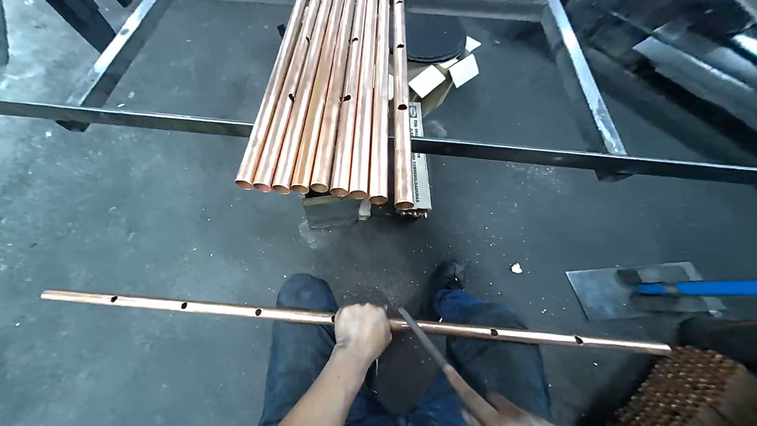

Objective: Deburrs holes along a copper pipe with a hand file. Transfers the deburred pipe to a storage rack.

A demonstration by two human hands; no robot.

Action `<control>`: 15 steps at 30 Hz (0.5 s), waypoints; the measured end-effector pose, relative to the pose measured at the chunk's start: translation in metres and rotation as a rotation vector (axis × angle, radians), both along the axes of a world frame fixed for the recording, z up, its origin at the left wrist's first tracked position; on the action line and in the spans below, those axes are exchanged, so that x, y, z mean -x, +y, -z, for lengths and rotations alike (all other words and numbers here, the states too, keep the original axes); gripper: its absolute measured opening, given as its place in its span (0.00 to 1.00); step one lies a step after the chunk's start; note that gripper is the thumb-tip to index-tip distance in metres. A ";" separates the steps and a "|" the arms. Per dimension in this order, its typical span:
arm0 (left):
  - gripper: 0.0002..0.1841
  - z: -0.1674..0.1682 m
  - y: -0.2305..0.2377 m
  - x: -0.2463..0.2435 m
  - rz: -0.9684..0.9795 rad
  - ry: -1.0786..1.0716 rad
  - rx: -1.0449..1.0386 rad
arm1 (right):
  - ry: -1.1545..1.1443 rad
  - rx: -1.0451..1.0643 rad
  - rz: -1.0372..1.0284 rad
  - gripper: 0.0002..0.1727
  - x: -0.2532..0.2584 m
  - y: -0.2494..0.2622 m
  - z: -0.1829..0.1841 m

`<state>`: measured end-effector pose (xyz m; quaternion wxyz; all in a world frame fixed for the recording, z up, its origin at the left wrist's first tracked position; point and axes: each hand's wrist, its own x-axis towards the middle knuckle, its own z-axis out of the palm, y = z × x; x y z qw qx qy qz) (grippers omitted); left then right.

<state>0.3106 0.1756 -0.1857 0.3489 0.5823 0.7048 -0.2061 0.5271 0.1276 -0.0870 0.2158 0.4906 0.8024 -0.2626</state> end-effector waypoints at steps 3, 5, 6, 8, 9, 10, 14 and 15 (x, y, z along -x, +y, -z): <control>0.22 0.003 0.000 0.002 -0.012 0.007 -0.029 | 0.001 -0.110 -0.014 0.31 0.033 0.030 0.048; 0.25 0.006 -0.001 0.002 -0.015 0.016 -0.054 | -0.090 -0.063 -0.016 0.30 0.052 0.052 0.053; 0.26 0.006 -0.002 0.002 -0.015 0.015 -0.064 | -0.130 -0.013 -0.007 0.30 0.055 0.056 0.047; 0.23 0.005 -0.003 0.001 -0.006 0.009 -0.079 | -0.093 -0.022 0.014 0.30 0.041 0.041 0.028; 0.20 0.005 -0.003 0.002 -0.006 0.003 -0.089 | -0.038 -0.054 0.021 0.30 0.029 0.027 0.017; 0.20 0.006 -0.005 0.002 -0.003 0.000 -0.099 | 0.008 -0.079 0.016 0.29 0.018 0.012 0.006; 0.23 0.008 -0.008 0.002 0.004 -0.009 -0.138 | -0.033 -0.033 0.015 0.30 0.010 -0.010 0.010; 0.23 0.011 -0.007 0.002 0.008 -0.003 -0.148 | -0.030 -0.057 0.027 0.30 0.019 0.000 0.021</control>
